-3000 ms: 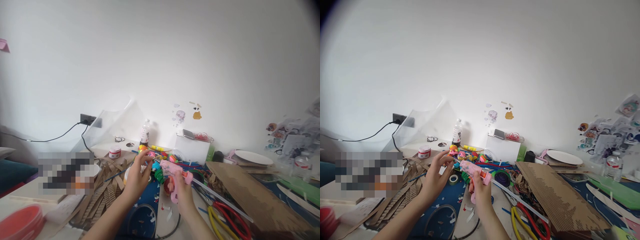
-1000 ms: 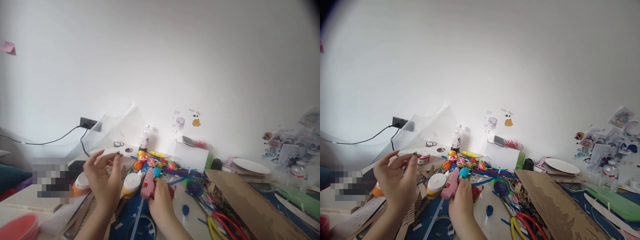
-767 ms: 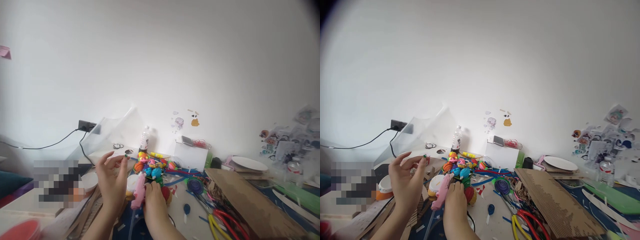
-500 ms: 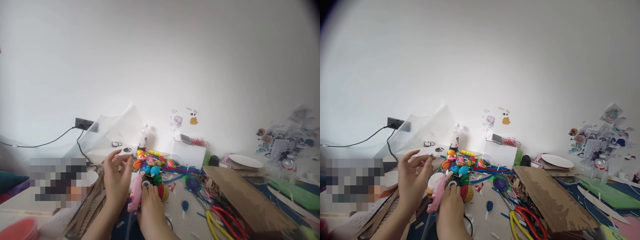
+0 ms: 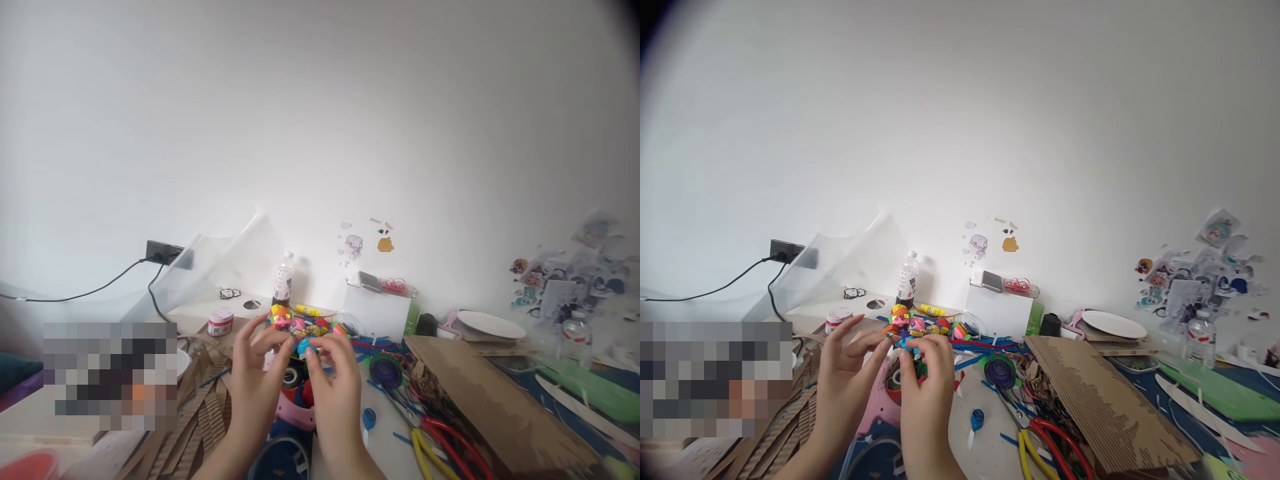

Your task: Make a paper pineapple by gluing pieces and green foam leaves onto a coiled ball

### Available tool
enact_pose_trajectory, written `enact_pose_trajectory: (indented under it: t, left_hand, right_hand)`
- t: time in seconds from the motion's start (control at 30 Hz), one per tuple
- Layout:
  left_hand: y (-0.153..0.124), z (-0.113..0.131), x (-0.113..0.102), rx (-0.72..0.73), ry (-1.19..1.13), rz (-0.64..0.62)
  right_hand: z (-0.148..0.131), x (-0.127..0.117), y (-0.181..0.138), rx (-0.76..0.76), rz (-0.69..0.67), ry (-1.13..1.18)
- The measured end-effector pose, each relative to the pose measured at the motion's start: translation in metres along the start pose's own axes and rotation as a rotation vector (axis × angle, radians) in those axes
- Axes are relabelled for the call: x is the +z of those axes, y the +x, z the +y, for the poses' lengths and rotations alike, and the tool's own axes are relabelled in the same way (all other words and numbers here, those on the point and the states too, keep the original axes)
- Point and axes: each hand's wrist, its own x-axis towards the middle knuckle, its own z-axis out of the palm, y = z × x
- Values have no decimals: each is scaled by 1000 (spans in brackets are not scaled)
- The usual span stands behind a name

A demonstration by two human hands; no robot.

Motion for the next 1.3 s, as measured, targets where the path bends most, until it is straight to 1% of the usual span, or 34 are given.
enact_pose_trajectory:
  t: [0.13, 0.23, 0.33, 0.43, 0.63, 0.77, 1.0, 1.17, 1.23, 1.3]
  left_hand:
    - [-5, -4, 2, 31, -29, -69]
    - [-8, -6, 3, 45, -54, -72]
    - [-7, -5, 4, 22, -84, -79]
    - [-5, -4, 4, -5, -110, -119]
    - [-6, -5, 6, 8, -165, -201]
    - [-7, -6, 6, -25, -197, -229]
    - [-3, -3, 10, -146, -295, -241]
    - [-4, -1, 10, -200, -320, -266]
    - [-4, -2, 9, -233, -325, -284]
    - [-3, -4, 9, -270, -332, -318]
  right_hand:
    - [-1, 3, 4, 53, -30, 102]
    - [-1, 5, 5, 85, -35, 174]
    - [0, 4, 7, 106, -48, 237]
    - [0, 1, 10, 95, -67, 246]
    - [4, -6, 13, 68, -97, 241]
    - [8, -9, 12, 59, -113, 245]
    - [10, -11, 10, 70, -128, 318]
    - [9, -11, 11, 145, -169, 444]
    - [10, -11, 11, 232, -182, 531]
    - [11, -11, 10, 352, -201, 657]
